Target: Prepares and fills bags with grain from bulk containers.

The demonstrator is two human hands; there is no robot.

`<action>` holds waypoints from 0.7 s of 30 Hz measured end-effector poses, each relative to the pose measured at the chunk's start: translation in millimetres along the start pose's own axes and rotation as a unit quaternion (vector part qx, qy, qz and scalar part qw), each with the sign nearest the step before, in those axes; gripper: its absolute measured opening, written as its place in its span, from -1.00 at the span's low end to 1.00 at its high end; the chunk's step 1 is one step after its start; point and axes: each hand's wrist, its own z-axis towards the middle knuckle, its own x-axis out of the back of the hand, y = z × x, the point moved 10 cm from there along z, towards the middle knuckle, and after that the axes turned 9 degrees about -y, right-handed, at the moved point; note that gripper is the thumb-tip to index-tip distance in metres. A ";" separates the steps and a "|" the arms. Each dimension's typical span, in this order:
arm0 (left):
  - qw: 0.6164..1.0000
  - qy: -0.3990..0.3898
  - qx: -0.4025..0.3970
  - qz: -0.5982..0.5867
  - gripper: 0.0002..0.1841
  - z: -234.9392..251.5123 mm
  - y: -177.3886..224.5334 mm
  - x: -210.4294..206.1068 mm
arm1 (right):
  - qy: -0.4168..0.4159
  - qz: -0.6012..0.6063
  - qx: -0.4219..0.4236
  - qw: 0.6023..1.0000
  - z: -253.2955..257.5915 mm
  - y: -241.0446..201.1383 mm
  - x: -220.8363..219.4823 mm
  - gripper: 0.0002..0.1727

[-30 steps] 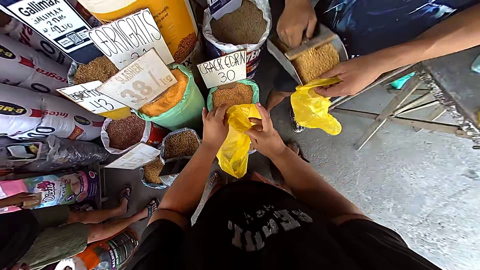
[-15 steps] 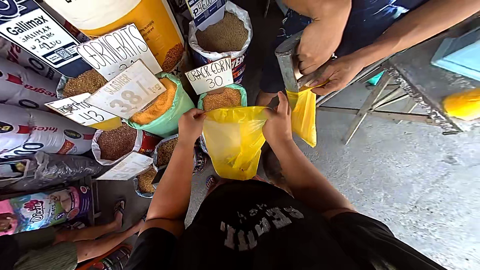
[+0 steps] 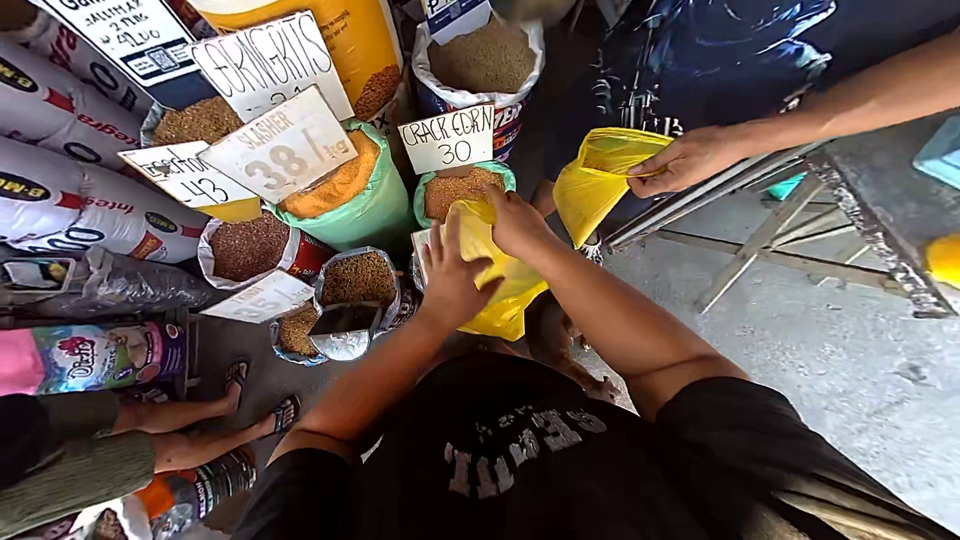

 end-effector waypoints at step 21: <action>0.787 -0.431 0.436 -0.071 -0.57 -139.1 -391.7 -139.8 | -0.067 -0.070 0.032 0.995 -15.3 -31.2 -138.2 0.08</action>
